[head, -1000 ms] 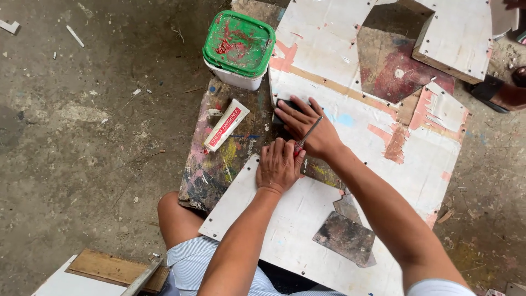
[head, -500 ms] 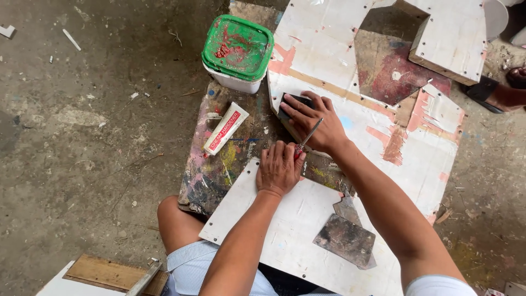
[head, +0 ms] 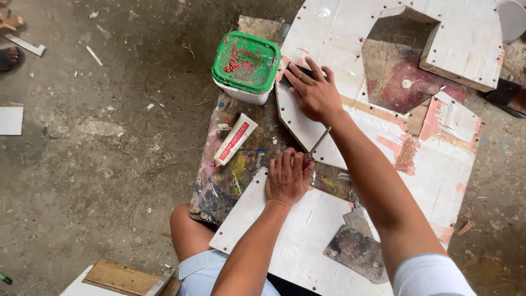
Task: Sanding and scraping a large wooden letter to smooth the surface and remove excess filler.
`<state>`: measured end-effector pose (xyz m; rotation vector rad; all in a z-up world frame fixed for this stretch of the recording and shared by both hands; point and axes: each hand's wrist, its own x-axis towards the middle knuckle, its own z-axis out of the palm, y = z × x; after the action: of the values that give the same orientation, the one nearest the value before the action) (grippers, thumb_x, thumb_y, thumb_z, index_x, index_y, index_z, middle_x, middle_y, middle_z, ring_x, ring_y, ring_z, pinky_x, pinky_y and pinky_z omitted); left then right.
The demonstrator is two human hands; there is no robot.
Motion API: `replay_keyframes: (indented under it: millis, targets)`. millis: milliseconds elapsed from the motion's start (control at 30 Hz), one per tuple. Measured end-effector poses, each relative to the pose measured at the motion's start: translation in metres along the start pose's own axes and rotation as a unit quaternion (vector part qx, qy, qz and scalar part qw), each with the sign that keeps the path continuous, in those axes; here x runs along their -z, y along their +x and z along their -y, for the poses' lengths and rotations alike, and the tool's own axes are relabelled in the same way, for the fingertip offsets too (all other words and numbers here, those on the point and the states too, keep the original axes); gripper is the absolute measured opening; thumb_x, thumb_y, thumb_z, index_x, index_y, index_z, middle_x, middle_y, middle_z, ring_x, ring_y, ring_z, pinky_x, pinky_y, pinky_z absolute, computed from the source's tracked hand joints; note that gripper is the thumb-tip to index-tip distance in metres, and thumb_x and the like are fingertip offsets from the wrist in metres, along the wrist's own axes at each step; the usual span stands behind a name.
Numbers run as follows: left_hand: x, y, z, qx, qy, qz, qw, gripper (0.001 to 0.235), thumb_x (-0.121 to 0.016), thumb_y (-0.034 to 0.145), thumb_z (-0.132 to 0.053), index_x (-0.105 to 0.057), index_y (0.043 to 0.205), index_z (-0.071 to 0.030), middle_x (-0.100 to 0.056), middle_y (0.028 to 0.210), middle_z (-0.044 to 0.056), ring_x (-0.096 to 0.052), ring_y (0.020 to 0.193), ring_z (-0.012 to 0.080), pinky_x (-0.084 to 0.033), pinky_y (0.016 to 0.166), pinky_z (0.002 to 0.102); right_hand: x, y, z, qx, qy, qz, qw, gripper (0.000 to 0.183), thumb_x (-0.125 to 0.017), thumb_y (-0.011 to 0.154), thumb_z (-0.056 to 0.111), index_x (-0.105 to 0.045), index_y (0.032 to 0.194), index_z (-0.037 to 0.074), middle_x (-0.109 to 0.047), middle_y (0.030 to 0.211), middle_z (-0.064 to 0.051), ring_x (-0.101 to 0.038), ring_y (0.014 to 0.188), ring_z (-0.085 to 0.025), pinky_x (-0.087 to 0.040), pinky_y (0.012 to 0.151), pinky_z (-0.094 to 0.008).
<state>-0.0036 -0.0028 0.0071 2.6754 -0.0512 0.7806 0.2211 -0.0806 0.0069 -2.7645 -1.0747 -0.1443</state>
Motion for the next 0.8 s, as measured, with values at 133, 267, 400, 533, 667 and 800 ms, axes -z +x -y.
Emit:
replay_keyframes:
  millis: [133,267,400,533,667,800]
  targets:
    - [-0.001,-0.001,0.001,-0.003,0.001,-0.004,1.0,0.044,-0.033,0.108,-0.052,-0.056,0.103,-0.013,-0.054,0.101,0.007,-0.064,0.086,0.0269,-0.049,0.076,0.04,0.006,0.0,0.016,0.022,0.048,-0.013,0.999,0.05,-0.046,0.109,0.039,-0.044,0.159,0.03,-0.043,0.163,0.004,-0.029,0.153,-0.031,-0.028,0.117,-0.058]
    - [-0.006,-0.005,0.003,0.003,0.006,0.005,1.0,0.042,-0.036,0.107,-0.05,-0.056,0.103,-0.013,-0.054,0.111,0.008,-0.062,0.1,0.0286,-0.048,0.082,0.042,0.011,-0.049,0.031,0.127,0.102,-0.053,0.985,0.048,-0.039,0.11,0.041,-0.051,0.154,0.027,-0.049,0.159,0.004,-0.037,0.15,-0.029,-0.026,0.119,-0.054]
    - [-0.008,-0.008,0.004,0.004,0.016,0.023,1.0,0.041,-0.039,0.107,-0.05,-0.056,0.105,-0.013,-0.054,0.116,0.009,-0.061,0.109,0.0293,-0.047,0.086,0.043,0.024,-0.088,0.004,0.095,0.138,-0.022,0.986,0.051,-0.041,0.108,0.043,-0.047,0.156,0.029,-0.05,0.158,-0.002,-0.042,0.146,-0.038,-0.028,0.118,-0.061]
    - [-0.003,-0.006,0.003,0.017,-0.003,0.062,0.998,0.04,-0.038,0.108,-0.048,-0.056,0.108,-0.012,-0.054,0.122,0.01,-0.059,0.114,0.0296,-0.047,0.089,0.045,0.01,-0.123,-0.045,-0.074,0.015,-0.083,0.994,0.052,-0.042,0.113,0.035,-0.042,0.163,0.023,-0.042,0.164,-0.002,-0.023,0.155,-0.032,-0.008,0.123,-0.051]
    - [0.001,-0.003,-0.001,0.005,0.02,0.036,0.999,0.038,-0.041,0.107,-0.047,-0.056,0.11,-0.012,-0.054,0.138,0.011,-0.06,0.116,0.0291,-0.048,0.088,0.044,0.027,-0.182,0.001,-0.007,0.038,-0.088,0.995,0.052,-0.05,0.105,0.036,-0.05,0.156,0.026,-0.048,0.159,0.001,-0.032,0.153,-0.026,-0.009,0.125,-0.046]
    - [0.004,0.001,-0.003,0.006,0.005,0.036,0.999,0.036,-0.04,0.109,-0.042,-0.054,0.109,-0.01,-0.052,0.149,0.014,-0.061,0.118,0.0303,-0.048,0.09,0.044,0.065,-0.247,0.024,-0.026,0.091,-0.098,0.991,0.05,-0.056,0.098,0.021,-0.058,0.148,0.025,-0.059,0.15,0.005,-0.045,0.147,-0.024,-0.021,0.124,-0.043]
